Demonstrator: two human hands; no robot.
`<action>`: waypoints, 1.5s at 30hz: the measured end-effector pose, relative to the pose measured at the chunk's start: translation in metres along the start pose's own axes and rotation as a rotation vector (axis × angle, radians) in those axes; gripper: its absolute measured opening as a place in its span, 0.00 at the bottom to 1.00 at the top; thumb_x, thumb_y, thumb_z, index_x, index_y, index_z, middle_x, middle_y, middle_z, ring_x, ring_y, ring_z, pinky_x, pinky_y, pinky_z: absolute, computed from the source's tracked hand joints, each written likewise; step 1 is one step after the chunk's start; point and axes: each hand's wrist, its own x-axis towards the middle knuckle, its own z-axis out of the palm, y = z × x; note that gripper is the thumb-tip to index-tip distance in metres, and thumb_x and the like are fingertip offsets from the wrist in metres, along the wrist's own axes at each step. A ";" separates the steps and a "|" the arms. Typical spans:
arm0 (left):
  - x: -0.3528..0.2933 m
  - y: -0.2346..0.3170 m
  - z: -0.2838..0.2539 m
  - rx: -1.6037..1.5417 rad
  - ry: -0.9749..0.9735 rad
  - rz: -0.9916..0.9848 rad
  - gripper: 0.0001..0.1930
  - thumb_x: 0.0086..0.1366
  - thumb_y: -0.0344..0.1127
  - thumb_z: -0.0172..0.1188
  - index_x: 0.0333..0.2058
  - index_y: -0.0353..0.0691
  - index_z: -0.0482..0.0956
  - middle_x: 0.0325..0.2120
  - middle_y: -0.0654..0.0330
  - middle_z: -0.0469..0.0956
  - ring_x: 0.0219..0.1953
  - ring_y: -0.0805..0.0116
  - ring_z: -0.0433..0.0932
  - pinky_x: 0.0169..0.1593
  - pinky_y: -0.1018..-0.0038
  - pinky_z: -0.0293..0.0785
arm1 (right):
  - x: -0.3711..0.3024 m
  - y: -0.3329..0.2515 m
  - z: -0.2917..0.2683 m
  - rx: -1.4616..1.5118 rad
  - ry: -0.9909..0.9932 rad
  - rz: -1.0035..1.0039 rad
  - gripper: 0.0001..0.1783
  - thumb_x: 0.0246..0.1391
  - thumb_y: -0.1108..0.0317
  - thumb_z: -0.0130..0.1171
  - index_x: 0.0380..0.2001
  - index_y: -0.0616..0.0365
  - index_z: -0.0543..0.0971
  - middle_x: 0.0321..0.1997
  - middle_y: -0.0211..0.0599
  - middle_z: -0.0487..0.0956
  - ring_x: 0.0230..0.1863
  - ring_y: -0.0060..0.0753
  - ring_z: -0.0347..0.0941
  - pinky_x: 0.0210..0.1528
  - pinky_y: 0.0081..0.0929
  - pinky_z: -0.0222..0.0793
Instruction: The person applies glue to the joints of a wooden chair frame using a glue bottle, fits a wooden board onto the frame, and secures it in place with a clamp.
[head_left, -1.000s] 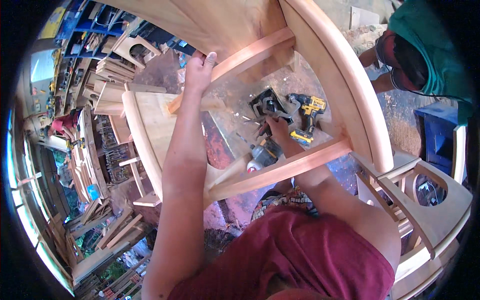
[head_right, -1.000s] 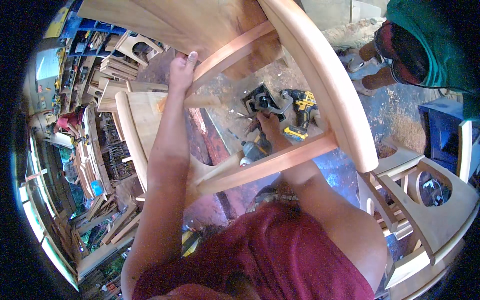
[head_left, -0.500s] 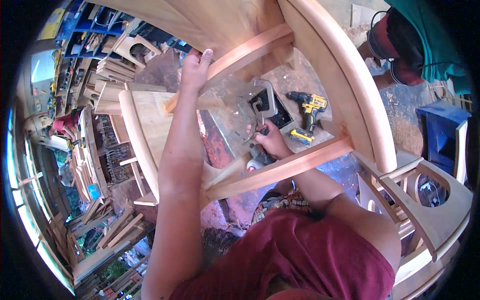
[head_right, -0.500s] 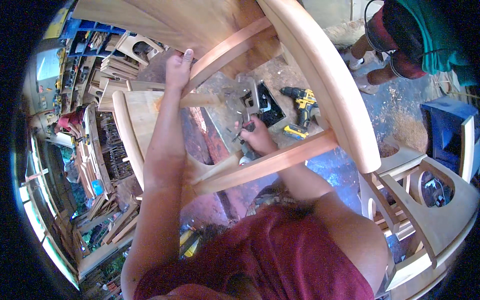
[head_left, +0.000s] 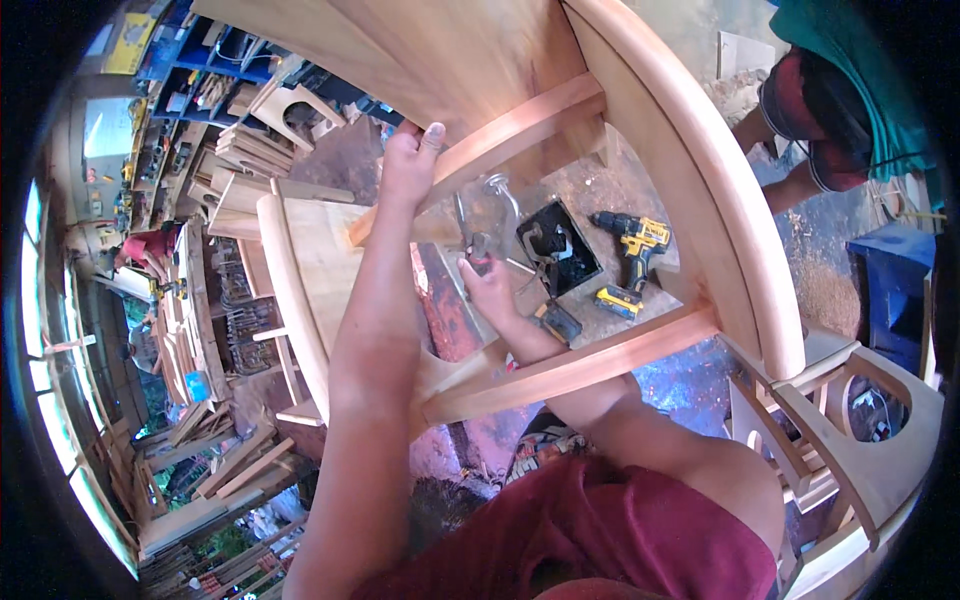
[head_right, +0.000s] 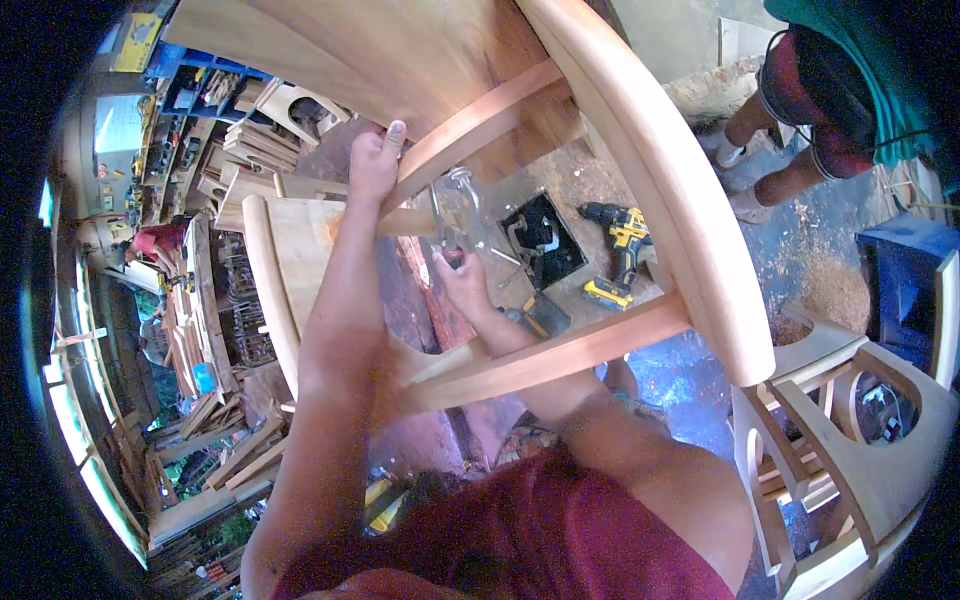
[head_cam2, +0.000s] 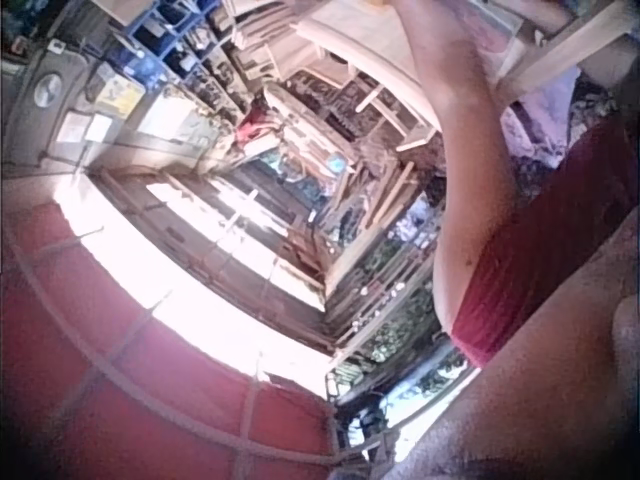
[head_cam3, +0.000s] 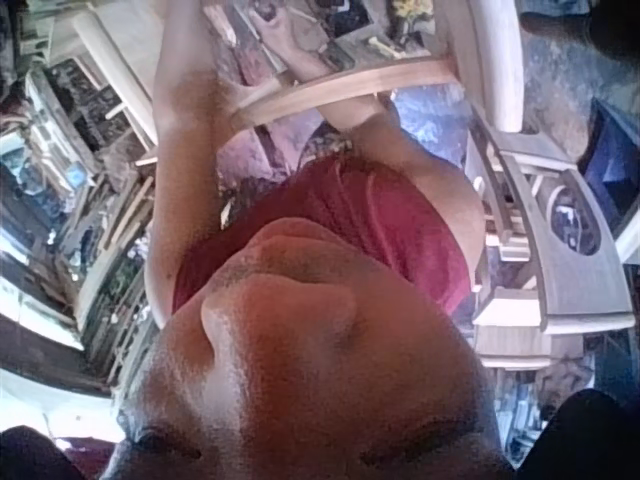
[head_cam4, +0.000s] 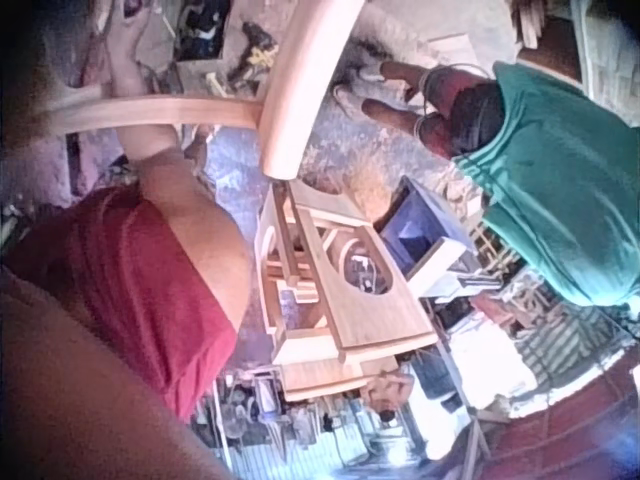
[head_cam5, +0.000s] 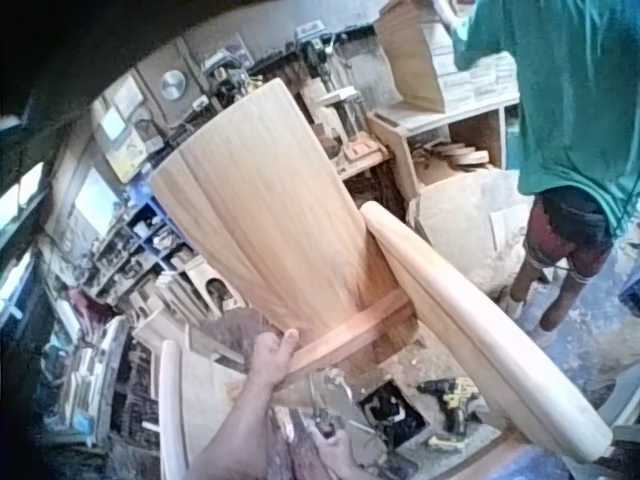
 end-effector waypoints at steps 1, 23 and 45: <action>-0.001 0.002 0.004 -0.037 0.000 -0.001 0.20 0.63 0.40 0.55 0.47 0.29 0.69 0.39 0.59 0.77 0.39 0.75 0.72 0.44 0.78 0.67 | 0.004 0.001 0.006 0.003 0.000 -0.008 0.11 0.50 0.66 0.61 0.33 0.61 0.73 0.19 0.27 0.72 0.17 0.17 0.64 0.19 0.21 0.60; 0.004 -0.005 0.008 0.039 0.047 0.089 0.17 0.64 0.41 0.53 0.43 0.31 0.72 0.34 0.61 0.77 0.35 0.76 0.71 0.41 0.78 0.67 | 0.050 -0.011 0.087 0.264 0.260 -0.232 0.12 0.50 0.66 0.59 0.34 0.65 0.74 0.32 0.45 0.79 0.33 0.35 0.75 0.38 0.32 0.68; 0.009 -0.020 0.008 -0.082 0.000 0.143 0.19 0.64 0.42 0.53 0.45 0.30 0.72 0.36 0.59 0.77 0.37 0.75 0.72 0.41 0.78 0.68 | 0.046 -0.023 0.085 0.294 0.242 -0.132 0.14 0.50 0.65 0.58 0.32 0.67 0.72 0.29 0.45 0.76 0.34 0.36 0.73 0.39 0.33 0.67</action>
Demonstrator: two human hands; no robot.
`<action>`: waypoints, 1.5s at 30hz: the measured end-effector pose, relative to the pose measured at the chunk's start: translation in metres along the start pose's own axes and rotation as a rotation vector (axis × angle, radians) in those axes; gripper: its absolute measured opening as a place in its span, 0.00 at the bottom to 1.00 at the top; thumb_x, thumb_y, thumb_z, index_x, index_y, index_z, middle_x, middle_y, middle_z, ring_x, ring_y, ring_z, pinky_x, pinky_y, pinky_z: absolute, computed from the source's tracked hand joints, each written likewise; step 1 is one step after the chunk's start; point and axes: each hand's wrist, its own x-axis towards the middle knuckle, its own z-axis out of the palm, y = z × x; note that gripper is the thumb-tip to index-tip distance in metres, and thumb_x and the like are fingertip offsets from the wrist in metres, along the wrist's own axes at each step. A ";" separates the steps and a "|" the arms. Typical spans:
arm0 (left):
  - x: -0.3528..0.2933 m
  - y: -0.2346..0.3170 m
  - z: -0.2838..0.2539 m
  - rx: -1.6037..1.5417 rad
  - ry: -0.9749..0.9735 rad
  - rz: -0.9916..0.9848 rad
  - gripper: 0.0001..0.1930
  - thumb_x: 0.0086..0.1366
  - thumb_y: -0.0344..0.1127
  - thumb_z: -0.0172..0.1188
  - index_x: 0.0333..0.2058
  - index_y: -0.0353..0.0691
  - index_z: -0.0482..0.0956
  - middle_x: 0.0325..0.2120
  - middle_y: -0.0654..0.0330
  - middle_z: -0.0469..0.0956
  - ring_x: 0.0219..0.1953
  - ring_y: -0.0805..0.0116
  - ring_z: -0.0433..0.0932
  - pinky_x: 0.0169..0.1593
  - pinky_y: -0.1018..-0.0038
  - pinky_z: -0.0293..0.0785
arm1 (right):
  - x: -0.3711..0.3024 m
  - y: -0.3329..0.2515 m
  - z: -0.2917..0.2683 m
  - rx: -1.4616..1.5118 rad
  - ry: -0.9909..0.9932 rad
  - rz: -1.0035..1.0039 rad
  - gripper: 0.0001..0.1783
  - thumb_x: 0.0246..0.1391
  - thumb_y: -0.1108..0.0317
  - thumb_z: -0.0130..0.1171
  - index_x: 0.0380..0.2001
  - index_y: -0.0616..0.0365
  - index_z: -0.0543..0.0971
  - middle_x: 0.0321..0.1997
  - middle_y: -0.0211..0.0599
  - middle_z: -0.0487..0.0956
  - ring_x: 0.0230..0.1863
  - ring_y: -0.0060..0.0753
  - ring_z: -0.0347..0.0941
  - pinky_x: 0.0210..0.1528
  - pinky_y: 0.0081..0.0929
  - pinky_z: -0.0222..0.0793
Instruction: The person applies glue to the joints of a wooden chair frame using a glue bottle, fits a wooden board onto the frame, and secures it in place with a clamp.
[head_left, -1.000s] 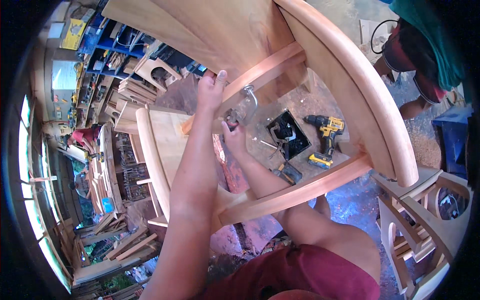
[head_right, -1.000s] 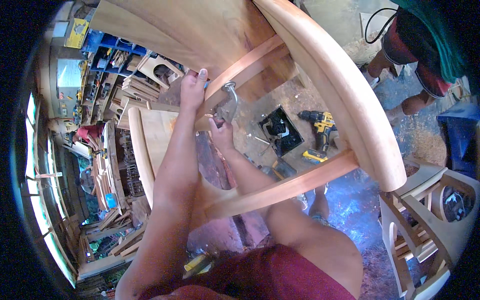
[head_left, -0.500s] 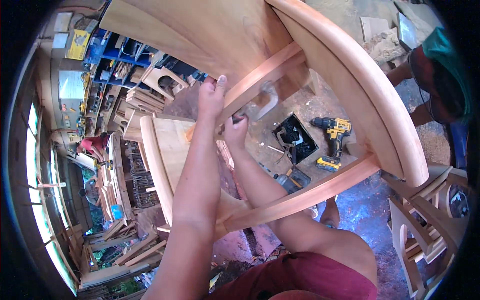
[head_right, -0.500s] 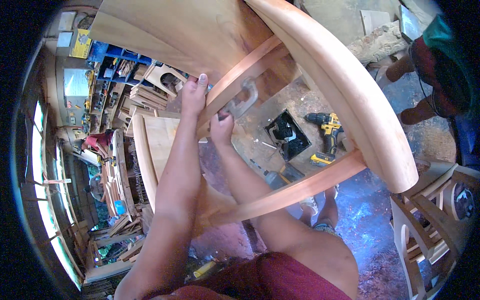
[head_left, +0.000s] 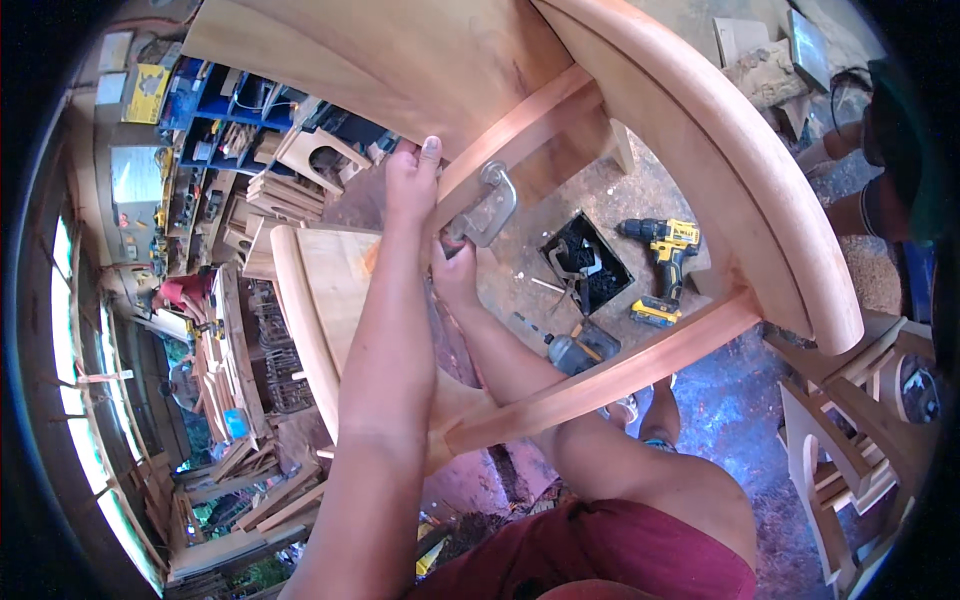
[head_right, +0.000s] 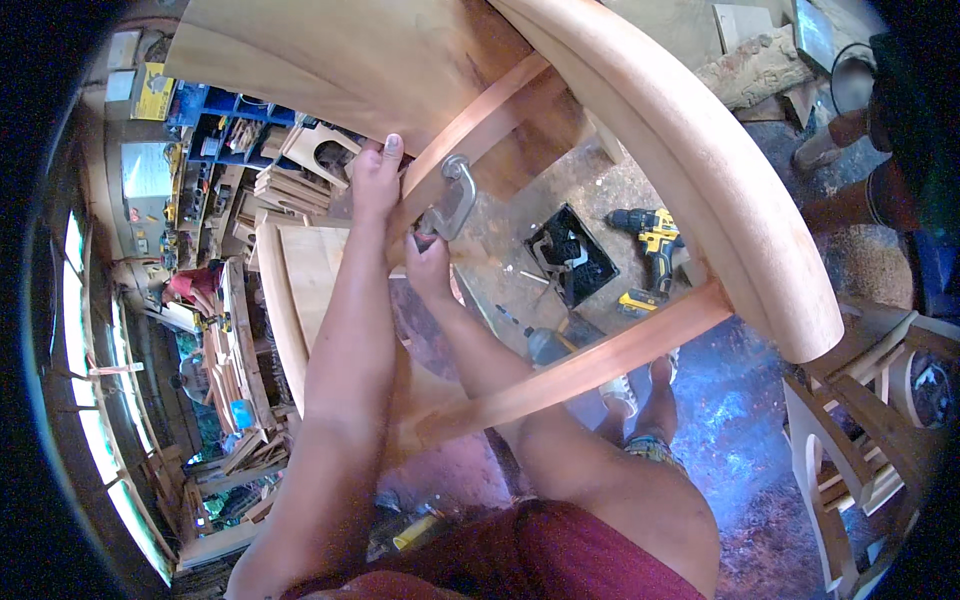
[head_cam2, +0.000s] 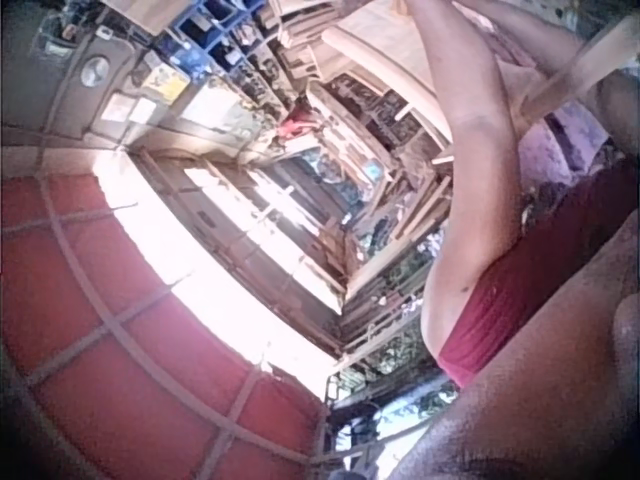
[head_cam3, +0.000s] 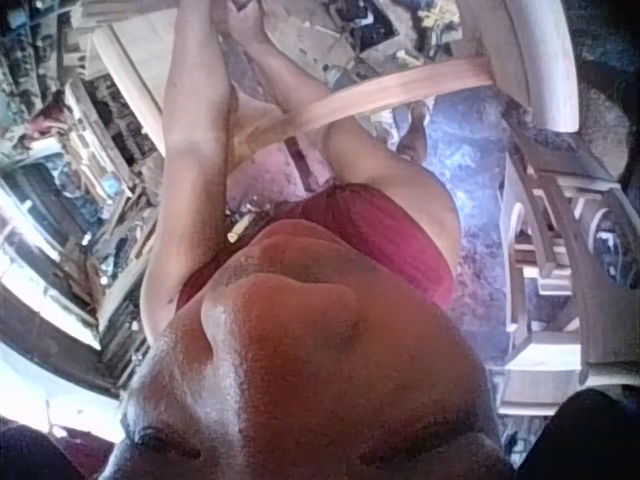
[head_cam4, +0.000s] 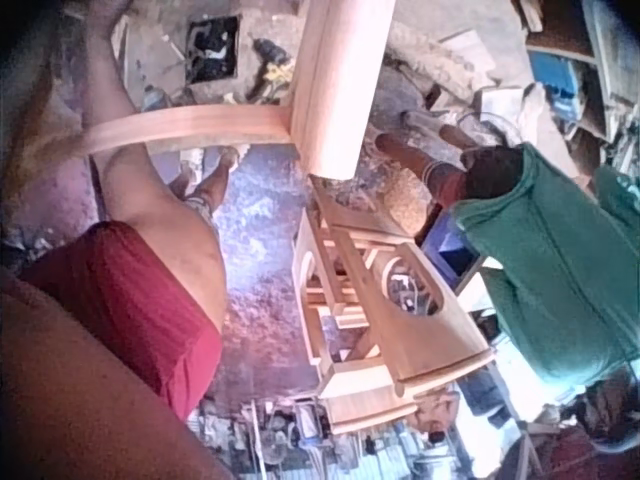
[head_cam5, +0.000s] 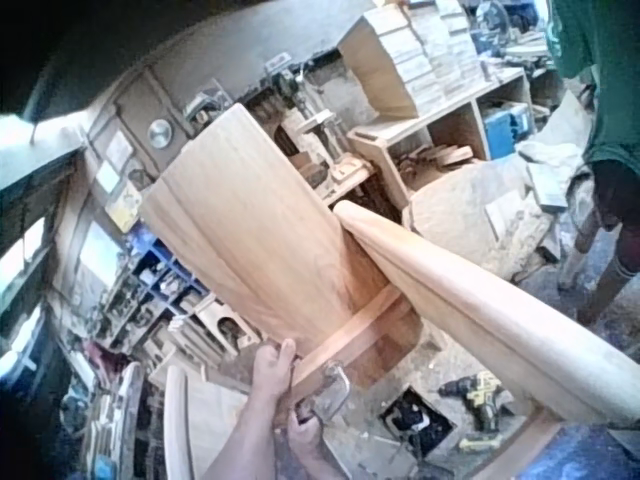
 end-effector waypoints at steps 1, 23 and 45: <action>0.001 0.000 0.001 -0.005 0.005 0.000 0.18 0.64 0.42 0.53 0.44 0.30 0.72 0.35 0.59 0.77 0.36 0.75 0.72 0.40 0.78 0.67 | -0.001 -0.001 0.001 -0.004 0.023 -0.026 0.15 0.49 0.65 0.58 0.34 0.67 0.72 0.30 0.45 0.76 0.34 0.36 0.73 0.39 0.33 0.67; -0.002 0.016 0.003 0.124 0.024 -0.023 0.17 0.65 0.40 0.52 0.44 0.30 0.71 0.37 0.58 0.76 0.38 0.73 0.72 0.44 0.76 0.68 | 0.023 0.026 -0.014 -0.069 -0.232 -0.052 0.12 0.49 0.63 0.57 0.29 0.61 0.73 0.21 0.30 0.75 0.22 0.25 0.71 0.28 0.28 0.67; -0.003 0.019 0.001 0.124 0.004 -0.104 0.17 0.65 0.41 0.53 0.44 0.32 0.72 0.34 0.59 0.77 0.36 0.75 0.72 0.41 0.77 0.68 | 0.031 0.027 -0.003 0.161 -0.209 -0.093 0.11 0.48 0.64 0.57 0.31 0.61 0.74 0.28 0.29 0.75 0.31 0.23 0.70 0.35 0.26 0.66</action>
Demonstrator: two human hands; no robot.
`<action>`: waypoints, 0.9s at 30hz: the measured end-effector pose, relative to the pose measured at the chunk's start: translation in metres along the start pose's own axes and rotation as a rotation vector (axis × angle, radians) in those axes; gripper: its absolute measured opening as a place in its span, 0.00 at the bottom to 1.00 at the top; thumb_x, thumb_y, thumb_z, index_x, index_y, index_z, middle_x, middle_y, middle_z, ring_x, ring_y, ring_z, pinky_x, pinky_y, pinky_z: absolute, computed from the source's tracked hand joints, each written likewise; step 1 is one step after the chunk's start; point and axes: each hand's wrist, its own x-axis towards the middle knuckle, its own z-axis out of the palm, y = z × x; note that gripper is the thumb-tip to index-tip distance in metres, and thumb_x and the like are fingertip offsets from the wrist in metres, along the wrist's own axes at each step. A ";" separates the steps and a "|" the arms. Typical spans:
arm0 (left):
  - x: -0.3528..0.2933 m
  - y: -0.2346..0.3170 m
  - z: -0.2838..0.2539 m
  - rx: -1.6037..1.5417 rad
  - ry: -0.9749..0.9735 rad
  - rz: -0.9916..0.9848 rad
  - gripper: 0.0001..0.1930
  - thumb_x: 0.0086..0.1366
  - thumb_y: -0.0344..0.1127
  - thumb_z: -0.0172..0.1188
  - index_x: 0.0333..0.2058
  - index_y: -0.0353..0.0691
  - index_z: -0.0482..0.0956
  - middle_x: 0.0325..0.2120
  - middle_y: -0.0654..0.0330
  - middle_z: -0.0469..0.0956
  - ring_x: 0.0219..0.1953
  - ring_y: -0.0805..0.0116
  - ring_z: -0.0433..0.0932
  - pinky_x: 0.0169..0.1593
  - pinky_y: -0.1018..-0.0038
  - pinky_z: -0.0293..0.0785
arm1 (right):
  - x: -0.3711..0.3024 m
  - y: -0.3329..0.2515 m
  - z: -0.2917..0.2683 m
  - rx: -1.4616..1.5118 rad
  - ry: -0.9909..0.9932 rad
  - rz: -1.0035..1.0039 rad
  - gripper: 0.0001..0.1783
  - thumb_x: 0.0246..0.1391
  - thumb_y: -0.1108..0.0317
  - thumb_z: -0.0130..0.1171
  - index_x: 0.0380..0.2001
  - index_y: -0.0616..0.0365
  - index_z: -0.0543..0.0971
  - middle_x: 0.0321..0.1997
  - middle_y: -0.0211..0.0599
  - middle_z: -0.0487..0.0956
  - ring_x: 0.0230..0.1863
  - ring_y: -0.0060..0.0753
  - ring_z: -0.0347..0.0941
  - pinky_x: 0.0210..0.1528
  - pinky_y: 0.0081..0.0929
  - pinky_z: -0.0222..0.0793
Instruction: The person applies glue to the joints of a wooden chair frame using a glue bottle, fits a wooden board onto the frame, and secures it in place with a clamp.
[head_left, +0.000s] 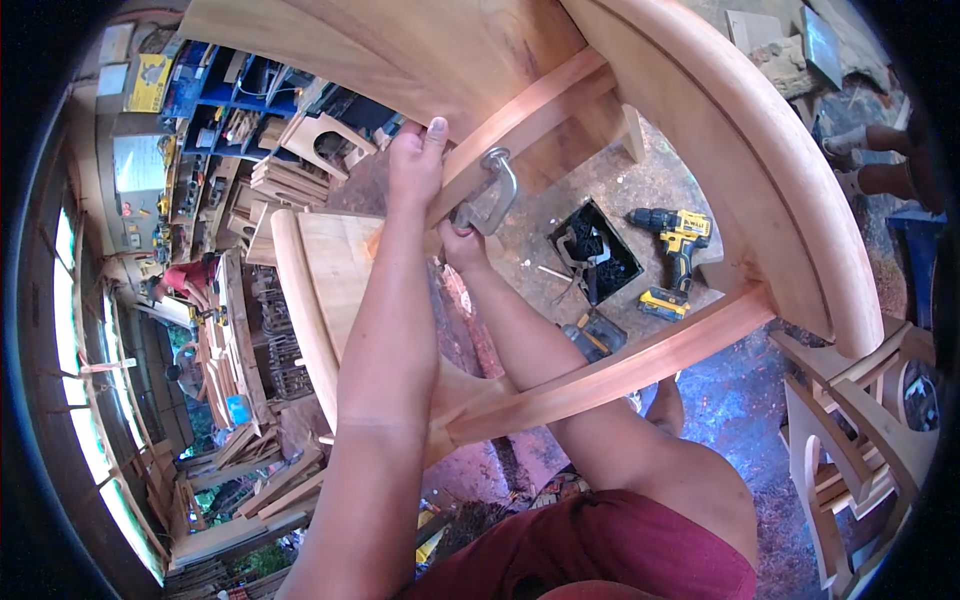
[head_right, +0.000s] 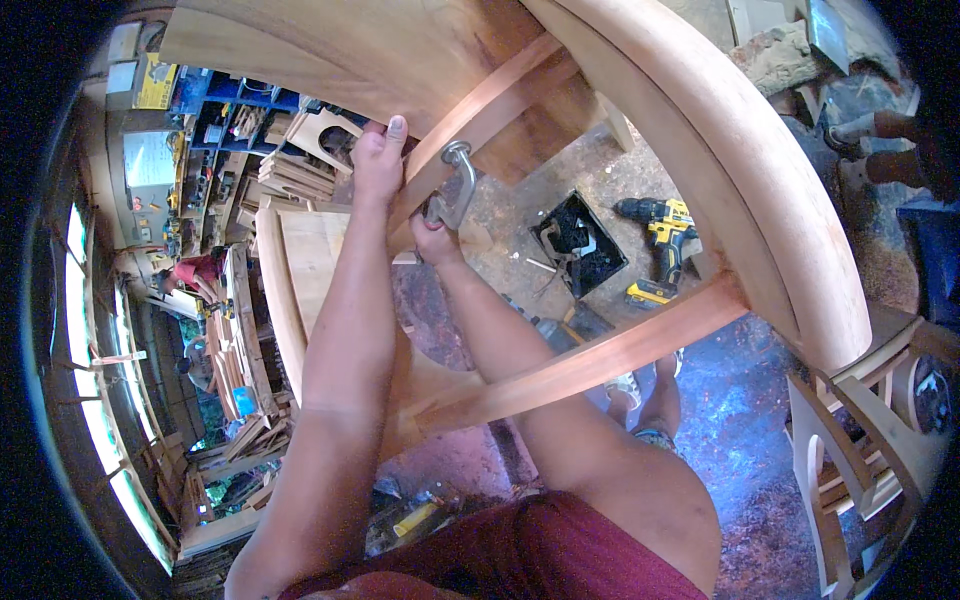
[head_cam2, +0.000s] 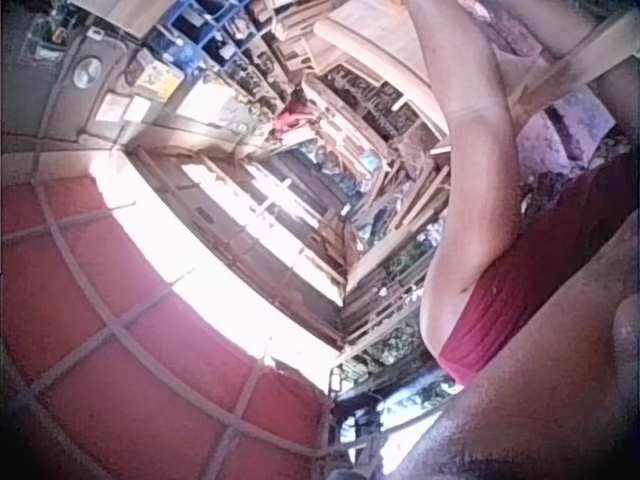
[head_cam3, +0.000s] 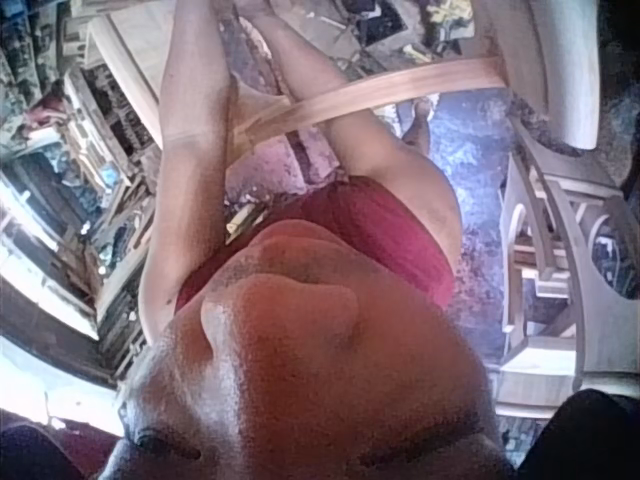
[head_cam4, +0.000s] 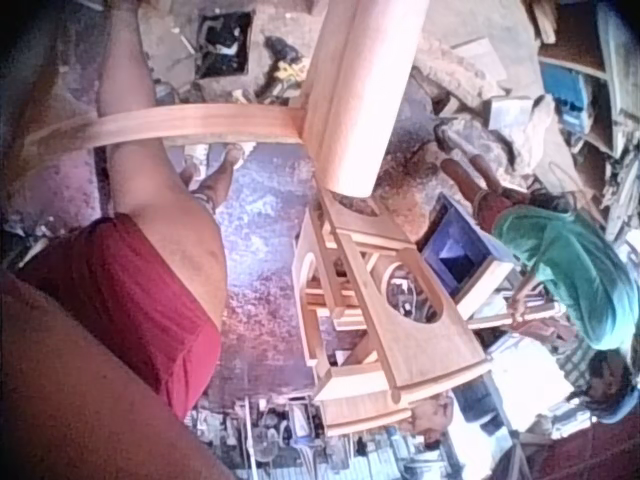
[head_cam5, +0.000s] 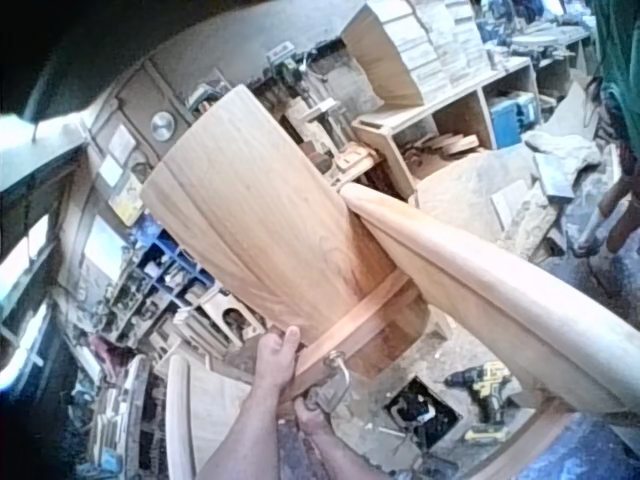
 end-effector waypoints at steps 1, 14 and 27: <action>0.000 0.002 0.000 0.009 0.004 0.014 0.17 0.65 0.42 0.53 0.44 0.32 0.72 0.35 0.59 0.76 0.36 0.76 0.72 0.41 0.78 0.68 | 0.000 0.003 -0.001 -0.033 0.000 -0.027 0.11 0.48 0.64 0.57 0.31 0.61 0.74 0.28 0.29 0.75 0.31 0.23 0.70 0.35 0.26 0.66; 0.002 -0.005 -0.004 0.105 0.041 0.103 0.23 0.64 0.50 0.52 0.34 0.31 0.75 0.27 0.57 0.77 0.30 0.73 0.72 0.37 0.74 0.68 | 0.003 -0.008 -0.006 -0.238 -0.152 0.270 0.13 0.47 0.65 0.52 0.35 0.60 0.74 0.33 0.39 0.77 0.36 0.37 0.73 0.40 0.35 0.66; 0.001 -0.009 -0.006 -0.042 0.013 0.109 0.17 0.65 0.41 0.53 0.45 0.33 0.71 0.31 0.63 0.76 0.28 0.79 0.70 0.33 0.79 0.68 | 0.013 -0.018 -0.003 -0.207 -0.120 0.351 0.14 0.48 0.59 0.53 0.25 0.60 0.76 0.15 0.35 0.75 0.18 0.32 0.74 0.23 0.30 0.69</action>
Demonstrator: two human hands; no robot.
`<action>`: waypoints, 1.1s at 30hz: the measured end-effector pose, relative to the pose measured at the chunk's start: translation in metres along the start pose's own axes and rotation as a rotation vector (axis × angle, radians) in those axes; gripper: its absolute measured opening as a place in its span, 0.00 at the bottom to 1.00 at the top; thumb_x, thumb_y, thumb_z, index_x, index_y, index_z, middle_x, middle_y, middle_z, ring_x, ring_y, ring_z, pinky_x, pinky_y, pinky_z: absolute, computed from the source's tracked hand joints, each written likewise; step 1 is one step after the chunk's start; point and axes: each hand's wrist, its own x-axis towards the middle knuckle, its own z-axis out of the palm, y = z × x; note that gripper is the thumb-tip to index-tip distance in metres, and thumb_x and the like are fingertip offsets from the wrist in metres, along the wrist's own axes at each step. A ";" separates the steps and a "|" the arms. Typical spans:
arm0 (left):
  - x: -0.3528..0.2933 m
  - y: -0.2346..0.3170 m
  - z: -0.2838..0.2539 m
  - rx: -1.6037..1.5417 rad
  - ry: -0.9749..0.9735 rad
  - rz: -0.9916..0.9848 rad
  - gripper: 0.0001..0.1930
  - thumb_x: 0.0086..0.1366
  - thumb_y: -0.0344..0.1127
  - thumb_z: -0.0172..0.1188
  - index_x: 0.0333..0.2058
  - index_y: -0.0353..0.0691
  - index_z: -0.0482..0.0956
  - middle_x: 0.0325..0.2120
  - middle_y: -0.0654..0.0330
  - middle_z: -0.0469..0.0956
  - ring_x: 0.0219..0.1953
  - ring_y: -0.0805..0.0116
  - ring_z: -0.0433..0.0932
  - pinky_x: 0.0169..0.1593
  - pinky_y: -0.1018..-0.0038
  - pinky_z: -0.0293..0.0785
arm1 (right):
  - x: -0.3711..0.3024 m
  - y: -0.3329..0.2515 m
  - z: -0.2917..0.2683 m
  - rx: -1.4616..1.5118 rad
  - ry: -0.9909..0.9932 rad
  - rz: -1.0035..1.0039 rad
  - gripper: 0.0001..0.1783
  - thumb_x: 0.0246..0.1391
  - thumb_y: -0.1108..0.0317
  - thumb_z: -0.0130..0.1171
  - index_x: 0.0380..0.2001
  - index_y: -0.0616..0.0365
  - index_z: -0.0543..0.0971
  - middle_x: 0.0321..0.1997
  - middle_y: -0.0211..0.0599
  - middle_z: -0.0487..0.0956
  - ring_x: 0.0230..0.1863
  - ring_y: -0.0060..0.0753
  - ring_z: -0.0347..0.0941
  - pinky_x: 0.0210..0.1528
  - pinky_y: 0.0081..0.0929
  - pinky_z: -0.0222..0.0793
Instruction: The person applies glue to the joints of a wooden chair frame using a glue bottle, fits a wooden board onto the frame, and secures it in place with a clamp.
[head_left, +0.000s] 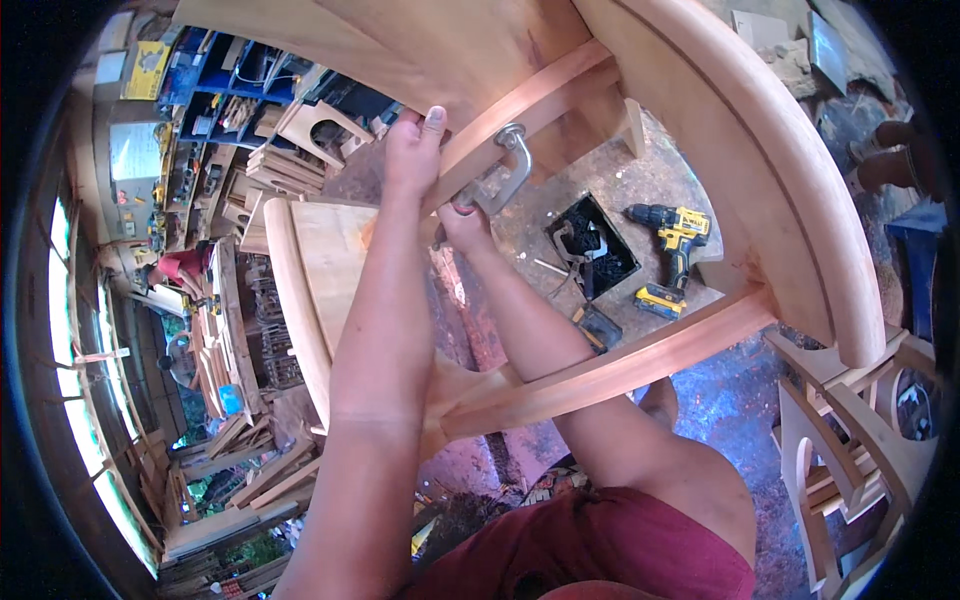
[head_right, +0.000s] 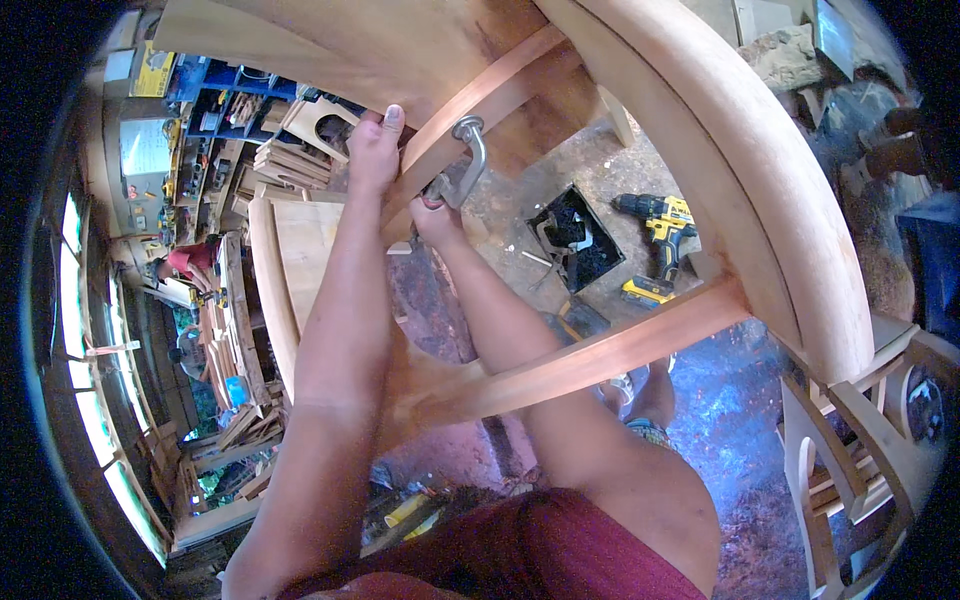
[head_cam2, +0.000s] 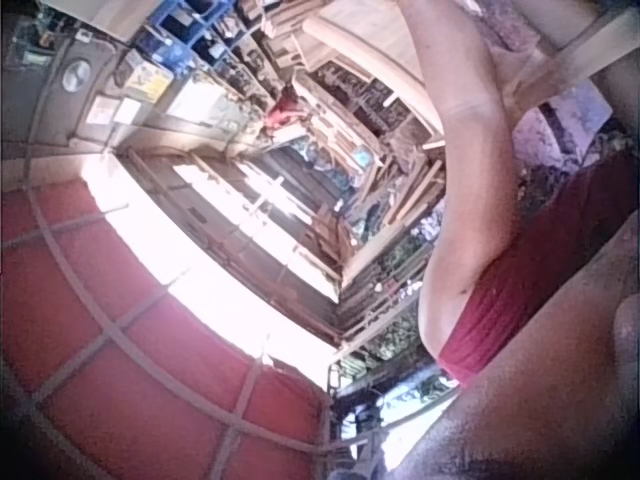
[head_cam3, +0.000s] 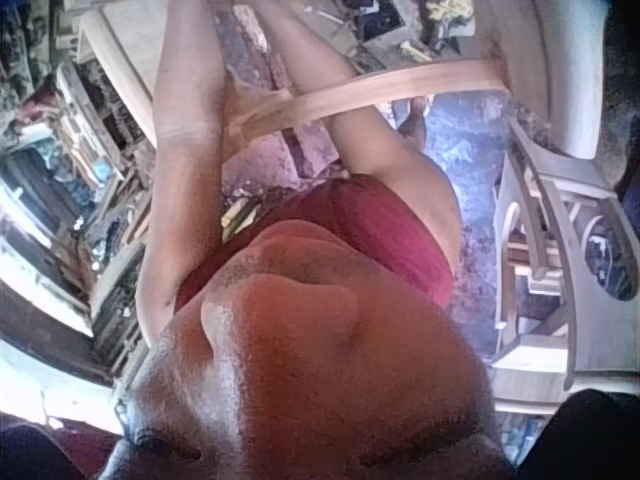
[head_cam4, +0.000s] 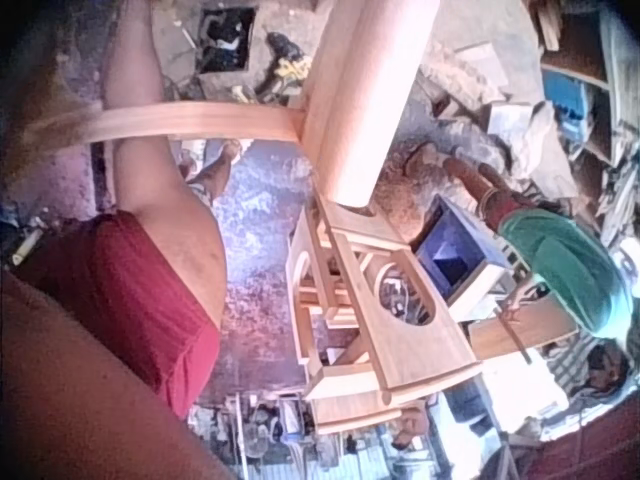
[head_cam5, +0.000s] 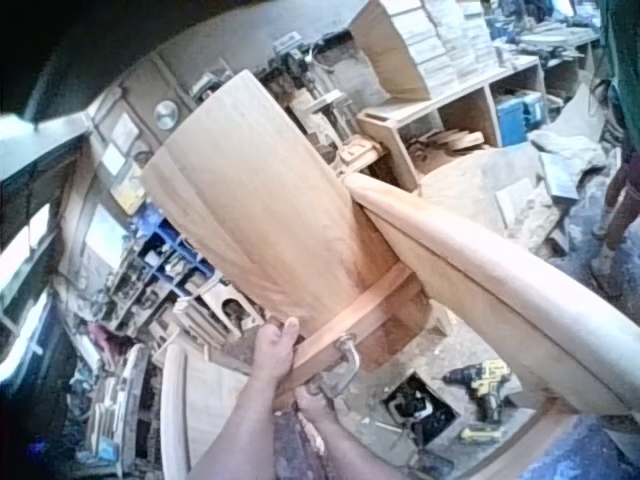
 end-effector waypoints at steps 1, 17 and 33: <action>0.000 0.002 0.003 -0.001 -0.004 -0.039 0.17 0.65 0.41 0.53 0.45 0.33 0.71 0.31 0.63 0.76 0.29 0.79 0.70 0.33 0.80 0.68 | 0.004 0.005 -0.003 -0.031 0.040 -0.085 0.13 0.48 0.60 0.53 0.25 0.60 0.76 0.17 0.36 0.76 0.19 0.33 0.75 0.25 0.31 0.69; 0.001 0.006 0.007 0.005 -0.033 0.016 0.17 0.66 0.39 0.51 0.47 0.33 0.68 0.37 0.60 0.76 0.34 0.76 0.73 0.37 0.79 0.70 | 0.014 0.012 -0.014 -0.100 0.098 -0.478 0.16 0.46 0.71 0.55 0.42 0.59 0.73 0.43 0.43 0.75 0.46 0.42 0.71 0.50 0.35 0.64; 0.002 0.009 0.009 0.088 -0.018 0.000 0.25 0.64 0.51 0.50 0.39 0.28 0.73 0.33 0.54 0.77 0.36 0.69 0.73 0.42 0.72 0.68 | 0.025 0.005 -0.052 -0.191 -0.038 -0.411 0.20 0.42 0.74 0.52 0.43 0.62 0.69 0.33 0.36 0.74 0.35 0.33 0.71 0.40 0.30 0.67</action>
